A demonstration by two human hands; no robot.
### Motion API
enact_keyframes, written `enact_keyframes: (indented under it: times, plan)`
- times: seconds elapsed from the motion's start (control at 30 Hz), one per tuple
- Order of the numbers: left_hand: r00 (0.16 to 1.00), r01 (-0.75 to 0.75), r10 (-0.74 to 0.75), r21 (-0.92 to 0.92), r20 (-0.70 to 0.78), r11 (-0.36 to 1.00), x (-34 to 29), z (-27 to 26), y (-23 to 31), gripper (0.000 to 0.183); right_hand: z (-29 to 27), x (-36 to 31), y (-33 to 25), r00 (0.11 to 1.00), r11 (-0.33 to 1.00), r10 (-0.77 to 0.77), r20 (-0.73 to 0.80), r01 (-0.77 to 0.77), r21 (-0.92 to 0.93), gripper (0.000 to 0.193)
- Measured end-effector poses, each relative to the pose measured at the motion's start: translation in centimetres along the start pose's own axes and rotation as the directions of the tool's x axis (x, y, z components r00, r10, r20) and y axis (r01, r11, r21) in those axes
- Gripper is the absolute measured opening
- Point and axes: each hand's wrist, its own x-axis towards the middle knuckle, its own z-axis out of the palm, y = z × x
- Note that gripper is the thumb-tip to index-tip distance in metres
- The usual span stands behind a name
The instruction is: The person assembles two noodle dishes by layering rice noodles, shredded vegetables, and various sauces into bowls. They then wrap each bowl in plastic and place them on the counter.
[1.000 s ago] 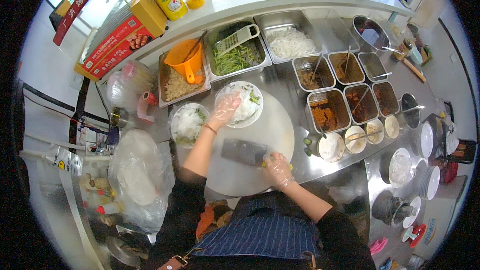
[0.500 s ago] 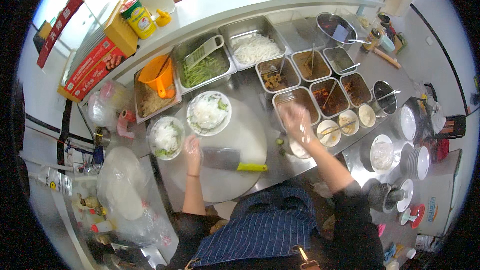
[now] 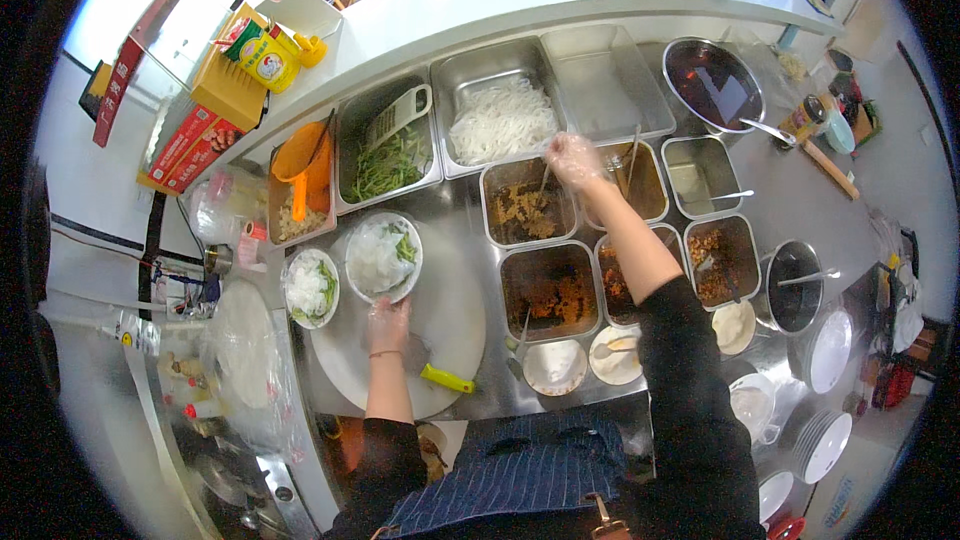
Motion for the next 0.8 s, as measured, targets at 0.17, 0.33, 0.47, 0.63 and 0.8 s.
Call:
enact_keyframes:
  times: [0.17,0.33,0.47,0.63,0.8]
  plan:
    - [0.973,0.094,-0.224,-0.979,0.052,0.183,0.6,1.6,2.0,0.049,2.5,-6.8,-0.4,0.868,0.872,-0.488,0.088,0.489,0.021,0.014]
    - [0.938,0.081,-0.344,-0.947,-0.033,0.312,1.9,2.7,3.1,0.057,3.3,-6.5,0.5,0.771,0.764,-0.614,0.170,0.634,-0.115,0.027]
    - [0.957,0.080,-0.290,-0.967,0.007,0.242,2.1,2.3,2.7,0.059,1.4,-5.9,1.1,0.821,0.784,-0.563,0.093,0.567,-0.255,0.029]
    - [0.963,0.096,-0.268,-0.960,0.023,0.262,0.6,2.1,3.3,0.059,0.6,-10.8,0.6,0.905,0.860,-0.425,0.033,0.415,-0.298,0.015]
    - [0.963,0.161,-0.256,-0.944,0.086,0.287,-1.6,2.2,5.8,0.055,4.2,-11.3,-0.4,0.885,0.863,-0.465,0.000,0.453,-0.222,0.008]
